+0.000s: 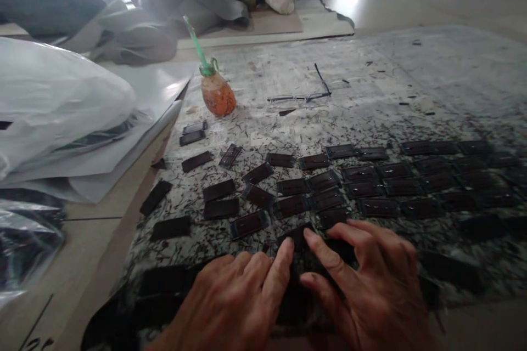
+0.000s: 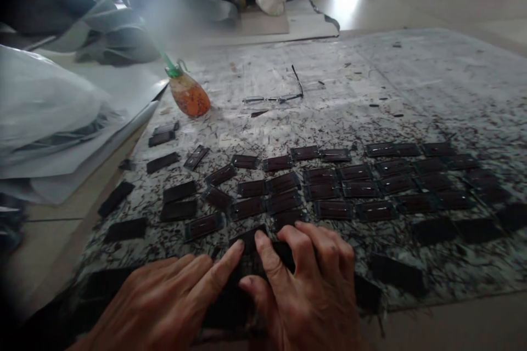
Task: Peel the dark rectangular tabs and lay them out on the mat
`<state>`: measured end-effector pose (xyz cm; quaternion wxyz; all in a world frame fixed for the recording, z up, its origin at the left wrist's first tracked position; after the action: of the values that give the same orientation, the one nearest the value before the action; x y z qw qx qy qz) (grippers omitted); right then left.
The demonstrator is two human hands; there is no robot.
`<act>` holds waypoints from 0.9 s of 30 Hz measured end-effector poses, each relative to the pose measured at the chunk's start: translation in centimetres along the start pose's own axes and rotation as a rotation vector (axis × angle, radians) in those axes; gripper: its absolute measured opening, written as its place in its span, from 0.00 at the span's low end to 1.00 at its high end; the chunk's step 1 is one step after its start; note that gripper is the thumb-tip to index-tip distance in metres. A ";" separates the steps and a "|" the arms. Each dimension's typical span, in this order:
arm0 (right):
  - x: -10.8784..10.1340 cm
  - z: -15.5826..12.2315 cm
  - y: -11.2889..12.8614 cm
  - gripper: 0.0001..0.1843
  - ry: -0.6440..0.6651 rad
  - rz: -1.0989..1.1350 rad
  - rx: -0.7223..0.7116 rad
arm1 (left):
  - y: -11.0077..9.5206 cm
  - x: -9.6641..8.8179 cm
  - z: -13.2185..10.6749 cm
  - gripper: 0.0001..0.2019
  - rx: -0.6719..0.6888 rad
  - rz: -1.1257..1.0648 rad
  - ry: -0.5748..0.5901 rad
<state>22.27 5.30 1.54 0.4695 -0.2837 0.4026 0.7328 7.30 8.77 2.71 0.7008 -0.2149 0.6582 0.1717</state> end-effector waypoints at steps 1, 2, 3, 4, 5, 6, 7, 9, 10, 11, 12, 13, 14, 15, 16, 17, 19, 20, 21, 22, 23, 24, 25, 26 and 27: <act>0.0 0.0 0.0 0.17 -0.001 -0.003 -0.001 | 0.1 0.0 0.1 0.23 -0.005 -0.008 -0.001; 0.0 0.0 0.0 0.17 -0.002 -0.005 -0.002 | 0.2 -0.1 0.1 0.23 -0.013 -0.027 -0.020; 0.0 0.0 0.0 0.17 -0.003 -0.008 0.000 | 0.3 -0.2 0.2 0.23 -0.023 -0.054 -0.030; 0.1 0.0 -0.1 0.17 -0.003 -0.013 0.000 | 0.5 -0.2 0.3 0.23 -0.037 -0.089 -0.034; 0.1 -0.1 -0.1 0.17 -0.004 -0.017 0.000 | 0.7 -0.3 0.4 0.23 -0.057 -0.124 -0.027; 0.1 -0.1 -0.1 0.17 -0.007 -0.019 -0.004 | 0.9 -0.4 0.4 0.23 -0.079 -0.156 -0.017; 0.1 -0.1 -0.2 0.17 -0.008 -0.025 -0.010 | 1.0 -0.5 0.4 0.23 -0.104 -0.180 0.009; 0.2 -0.2 -0.4 0.16 0.000 -0.048 -0.048 | 1.3 -0.6 0.3 0.20 -0.154 -0.200 0.064; 0.2 -0.3 -0.4 0.16 0.008 -0.061 -0.083 | 1.4 -0.8 0.2 0.19 -0.172 -0.198 0.074; 0.2 -0.3 -0.4 0.16 0.014 -0.072 -0.123 | 1.4 -1.0 0.1 0.18 -0.181 -0.194 0.070; 0.1 -0.4 -0.4 0.16 0.011 -0.077 -0.161 | 1.4 -1.3 0.0 0.17 -0.184 -0.193 0.047; 0.0 -0.4 -0.4 0.16 -0.001 -0.072 -0.195 | 1.2 -1.6 -0.1 0.17 -0.180 -0.201 0.013; -0.2 -0.5 -0.4 0.17 -0.021 -0.052 -0.215 | 1.1 -1.9 -0.2 0.18 -0.178 -0.218 -0.037; -0.5 -0.5 -0.3 0.18 -0.045 -0.019 -0.228 | 0.8 -2.1 -0.4 0.20 -0.177 -0.245 -0.089; -0.8 -0.5 -0.2 0.19 -0.063 0.031 -0.240 | 0.6 -2.3 -0.5 0.21 -0.180 -0.280 -0.139; -1.0 -0.4 -0.1 0.19 -0.069 0.094 -0.256 | 0.2 -2.4 -0.7 0.22 -0.183 -0.315 -0.184; -1.5 -0.3 0.2 0.18 -0.055 0.240 -0.290 | -0.6 -2.1 -0.9 0.24 -0.215 -0.369 -0.211; -1.7 -0.2 0.4 0.16 -0.034 0.303 -0.303 | -1.0 -1.9 -0.9 0.24 -0.238 -0.381 -0.204; -1.9 -0.1 0.6 0.14 0.001 0.352 -0.316 | -1.5 -1.4 -1.0 0.26 -0.267 -0.386 -0.167; -2.0 -0.1 0.8 0.13 0.041 0.388 -0.327 | -1.9 -1.1 -1.0 0.28 -0.298 -0.380 -0.157; -2.1 -0.1 1.0 0.13 0.076 0.417 -0.341 | -2.3 -0.8 -1.0 0.31 -0.293 -0.392 -0.141; -2.2 -0.1 1.2 0.13 0.111 0.442 -0.353 | -2.8 -0.4 -1.0 0.35 -0.285 -0.423 -0.104; -2.3 -0.2 1.4 0.14 0.139 0.463 -0.363 | -3.1 0.0 -0.9 0.39 -0.268 -0.467 -0.071; -2.4 -0.3 1.6 0.14 0.152 0.482 -0.365 | -3.4 0.4 -0.8 0.41 -0.242 -0.521 -0.032; -2.3 -0.5 1.7 0.12 0.155 0.495 -0.353 | -3.7 0.7 -0.6 0.42 -0.214 -0.573 0.000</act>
<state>21.63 3.41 3.72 0.1882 -0.3093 0.3607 0.8596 8.75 5.28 2.25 0.6940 -0.4643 0.5491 0.0354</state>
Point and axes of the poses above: each hand's wrist, its own z-axis towards the middle knuckle, its own x-axis out of the palm, y = z × x, the point moved 5 cm from there along z, towards the middle knuckle, and after that the axes turned 1 degree about -x, right-handed, at the moved point
